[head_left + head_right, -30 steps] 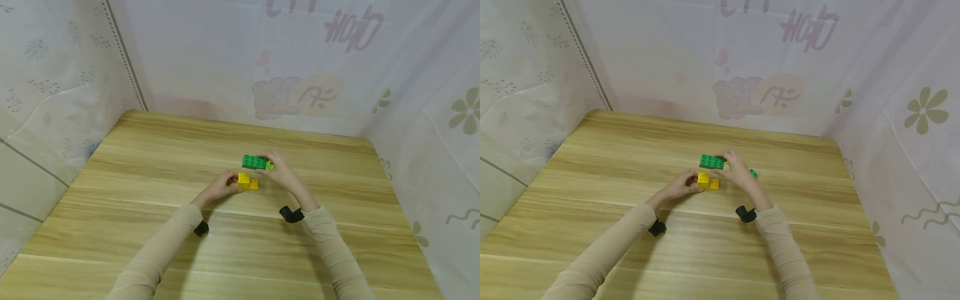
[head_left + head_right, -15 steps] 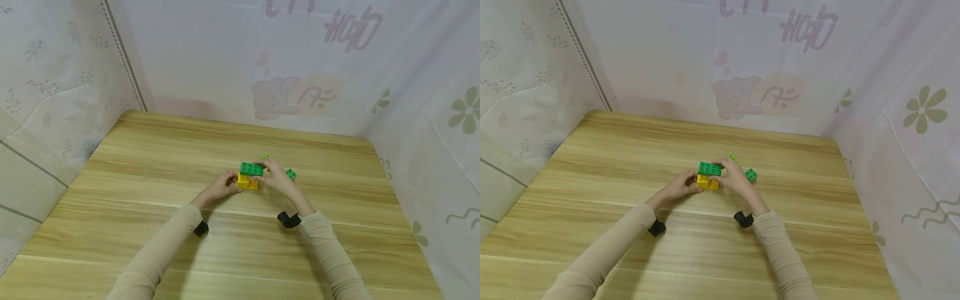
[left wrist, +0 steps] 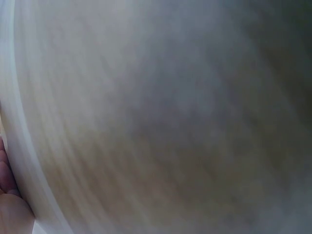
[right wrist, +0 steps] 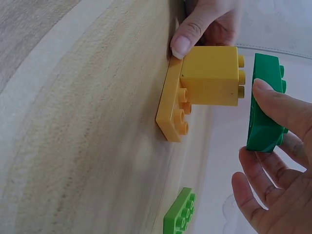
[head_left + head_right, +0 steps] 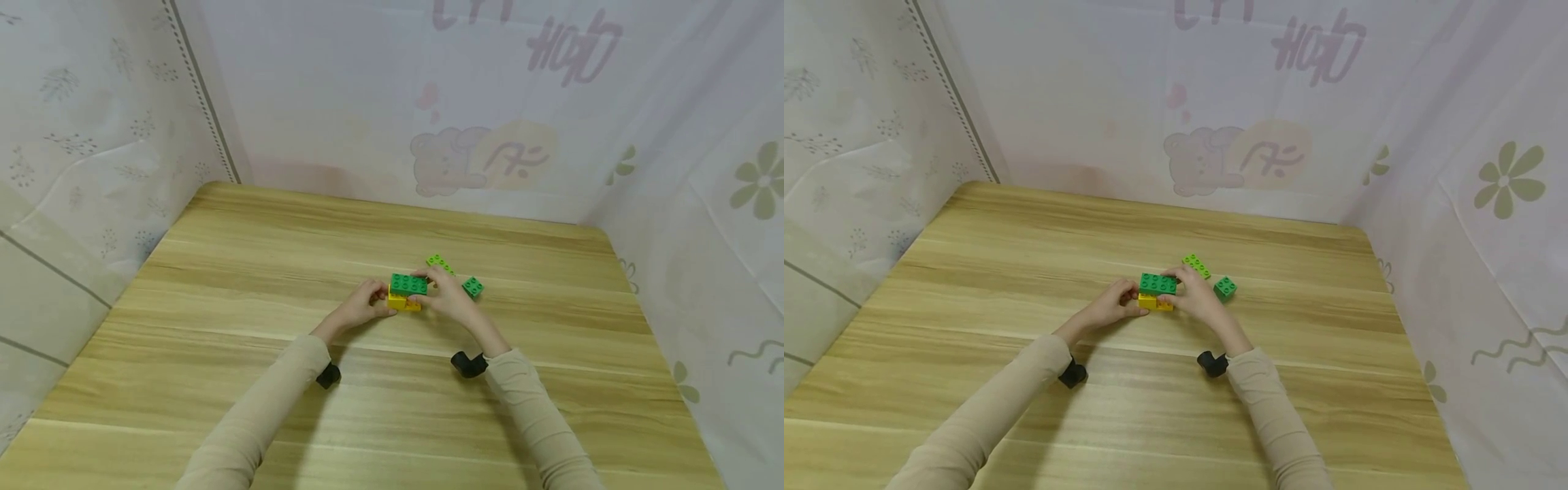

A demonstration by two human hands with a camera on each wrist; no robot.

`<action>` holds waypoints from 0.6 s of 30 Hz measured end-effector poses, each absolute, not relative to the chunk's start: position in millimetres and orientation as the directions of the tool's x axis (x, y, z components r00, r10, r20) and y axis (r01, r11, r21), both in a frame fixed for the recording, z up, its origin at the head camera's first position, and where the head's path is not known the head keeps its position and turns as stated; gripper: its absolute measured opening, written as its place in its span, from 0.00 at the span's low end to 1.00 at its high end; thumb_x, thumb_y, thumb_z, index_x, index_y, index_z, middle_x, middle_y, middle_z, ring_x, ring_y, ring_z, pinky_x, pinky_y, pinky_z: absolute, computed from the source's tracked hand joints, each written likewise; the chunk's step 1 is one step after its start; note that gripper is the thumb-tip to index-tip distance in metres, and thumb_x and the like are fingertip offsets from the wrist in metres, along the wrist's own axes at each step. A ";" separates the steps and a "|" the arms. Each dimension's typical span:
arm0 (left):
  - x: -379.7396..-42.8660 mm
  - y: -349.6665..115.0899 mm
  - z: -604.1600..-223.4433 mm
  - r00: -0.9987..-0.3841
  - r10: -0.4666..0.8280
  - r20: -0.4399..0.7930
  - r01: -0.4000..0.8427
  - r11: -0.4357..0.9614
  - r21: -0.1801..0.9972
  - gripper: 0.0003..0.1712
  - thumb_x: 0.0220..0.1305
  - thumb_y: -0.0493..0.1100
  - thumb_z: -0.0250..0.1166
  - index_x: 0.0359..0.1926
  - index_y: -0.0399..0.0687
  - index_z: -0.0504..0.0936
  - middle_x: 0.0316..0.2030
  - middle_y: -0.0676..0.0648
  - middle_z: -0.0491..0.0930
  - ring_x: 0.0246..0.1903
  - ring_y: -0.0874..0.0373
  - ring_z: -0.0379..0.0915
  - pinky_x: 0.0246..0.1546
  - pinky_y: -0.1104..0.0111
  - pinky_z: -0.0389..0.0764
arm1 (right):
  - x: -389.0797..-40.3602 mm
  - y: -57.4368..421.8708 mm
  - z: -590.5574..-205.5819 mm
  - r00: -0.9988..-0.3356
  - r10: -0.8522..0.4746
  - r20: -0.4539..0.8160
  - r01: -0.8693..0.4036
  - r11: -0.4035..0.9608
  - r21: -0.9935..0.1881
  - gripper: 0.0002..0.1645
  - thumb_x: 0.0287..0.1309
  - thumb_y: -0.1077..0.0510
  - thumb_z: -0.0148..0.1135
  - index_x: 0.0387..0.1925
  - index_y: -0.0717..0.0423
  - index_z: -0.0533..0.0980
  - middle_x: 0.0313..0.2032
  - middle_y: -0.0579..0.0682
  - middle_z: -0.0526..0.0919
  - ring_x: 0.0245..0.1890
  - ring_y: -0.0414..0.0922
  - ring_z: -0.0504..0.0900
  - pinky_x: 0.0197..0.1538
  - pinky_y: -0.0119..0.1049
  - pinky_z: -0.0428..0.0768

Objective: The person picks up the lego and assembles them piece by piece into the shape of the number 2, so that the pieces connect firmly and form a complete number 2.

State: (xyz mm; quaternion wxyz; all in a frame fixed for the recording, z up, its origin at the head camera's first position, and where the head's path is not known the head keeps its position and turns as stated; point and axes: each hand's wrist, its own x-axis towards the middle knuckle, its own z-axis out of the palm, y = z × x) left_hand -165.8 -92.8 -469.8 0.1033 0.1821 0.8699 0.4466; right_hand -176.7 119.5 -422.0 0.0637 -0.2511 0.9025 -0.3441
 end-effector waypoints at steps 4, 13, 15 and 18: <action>-166.0 -91.9 -468.8 -0.914 0.405 -0.034 0.209 0.541 0.815 0.18 0.53 0.41 0.68 0.42 0.38 0.75 0.36 0.43 0.69 0.38 0.54 0.61 0.41 0.69 0.63 | -177.3 119.7 -421.8 -0.862 -0.505 0.048 -0.408 0.634 -0.656 0.28 0.50 0.53 0.67 0.53 0.55 0.72 0.50 0.54 0.75 0.48 0.50 0.74 0.51 0.45 0.76; -166.5 -91.2 -469.4 -0.914 0.403 -0.054 0.194 0.548 0.813 0.17 0.53 0.41 0.68 0.41 0.39 0.74 0.35 0.45 0.68 0.38 0.55 0.60 0.41 0.68 0.64 | -179.2 119.8 -421.3 -0.848 -0.528 0.032 -0.406 0.611 -0.679 0.29 0.48 0.54 0.68 0.52 0.57 0.73 0.52 0.53 0.76 0.48 0.50 0.74 0.51 0.46 0.76; -167.1 -91.0 -470.1 -0.915 0.400 -0.052 0.193 0.547 0.815 0.17 0.53 0.41 0.68 0.41 0.39 0.75 0.35 0.45 0.68 0.38 0.55 0.60 0.42 0.68 0.64 | -180.2 120.1 -420.9 -0.846 -0.532 0.023 -0.399 0.605 -0.689 0.28 0.47 0.54 0.68 0.52 0.57 0.74 0.52 0.54 0.76 0.48 0.51 0.74 0.51 0.46 0.76; -167.2 -90.9 -470.5 -0.915 0.401 -0.041 0.201 0.542 0.816 0.17 0.53 0.40 0.68 0.42 0.39 0.75 0.35 0.45 0.68 0.38 0.55 0.61 0.42 0.67 0.65 | -181.4 120.6 -419.2 -0.848 -0.529 0.001 -0.379 0.606 -0.699 0.28 0.48 0.54 0.68 0.52 0.57 0.74 0.53 0.54 0.76 0.49 0.51 0.74 0.52 0.46 0.76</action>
